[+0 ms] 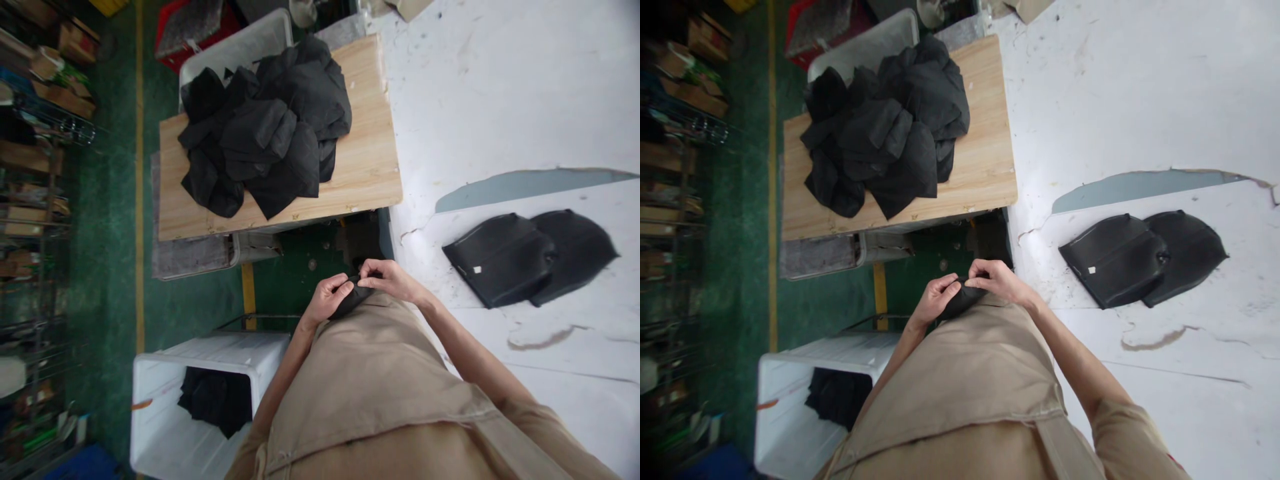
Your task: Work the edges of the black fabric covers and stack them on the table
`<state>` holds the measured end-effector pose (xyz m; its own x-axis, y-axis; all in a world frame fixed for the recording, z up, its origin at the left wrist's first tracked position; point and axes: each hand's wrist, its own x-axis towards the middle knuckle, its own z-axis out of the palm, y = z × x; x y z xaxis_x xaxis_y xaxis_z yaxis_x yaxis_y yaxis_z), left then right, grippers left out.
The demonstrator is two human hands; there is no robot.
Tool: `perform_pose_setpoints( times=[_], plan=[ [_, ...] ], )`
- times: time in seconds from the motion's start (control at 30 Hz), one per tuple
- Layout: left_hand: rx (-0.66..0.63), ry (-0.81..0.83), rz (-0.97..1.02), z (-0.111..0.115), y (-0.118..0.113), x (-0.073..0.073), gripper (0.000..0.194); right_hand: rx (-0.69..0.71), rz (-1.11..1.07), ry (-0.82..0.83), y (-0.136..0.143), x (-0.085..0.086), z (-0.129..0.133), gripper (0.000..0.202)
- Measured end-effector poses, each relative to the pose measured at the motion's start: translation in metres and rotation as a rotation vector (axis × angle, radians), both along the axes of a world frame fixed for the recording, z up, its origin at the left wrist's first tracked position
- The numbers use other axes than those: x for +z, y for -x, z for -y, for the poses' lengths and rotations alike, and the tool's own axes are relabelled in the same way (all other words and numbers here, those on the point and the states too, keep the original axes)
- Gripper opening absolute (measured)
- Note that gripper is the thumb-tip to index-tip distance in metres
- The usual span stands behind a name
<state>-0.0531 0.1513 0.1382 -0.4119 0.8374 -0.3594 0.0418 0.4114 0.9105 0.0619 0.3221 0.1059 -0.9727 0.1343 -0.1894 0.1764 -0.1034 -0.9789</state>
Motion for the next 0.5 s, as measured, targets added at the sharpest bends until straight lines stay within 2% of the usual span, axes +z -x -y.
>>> perform_pose_setpoints(
  times=[0.13,0.33,0.5],
  plan=[
    [0.037,0.019,0.040,0.0041,0.0026,0.0006,0.039,0.028,0.015,-0.004,-0.0020,-0.0010,-0.0060,0.029],
    [0.101,0.082,0.044,0.0046,0.0044,-0.0004,0.036,-0.030,0.020,-0.051,0.0011,-0.0018,-0.0016,0.028],
    [0.050,0.071,-0.002,0.0023,0.0059,0.0038,0.034,-0.012,0.024,-0.113,0.0024,-0.0006,0.0014,0.029]
  ],
)
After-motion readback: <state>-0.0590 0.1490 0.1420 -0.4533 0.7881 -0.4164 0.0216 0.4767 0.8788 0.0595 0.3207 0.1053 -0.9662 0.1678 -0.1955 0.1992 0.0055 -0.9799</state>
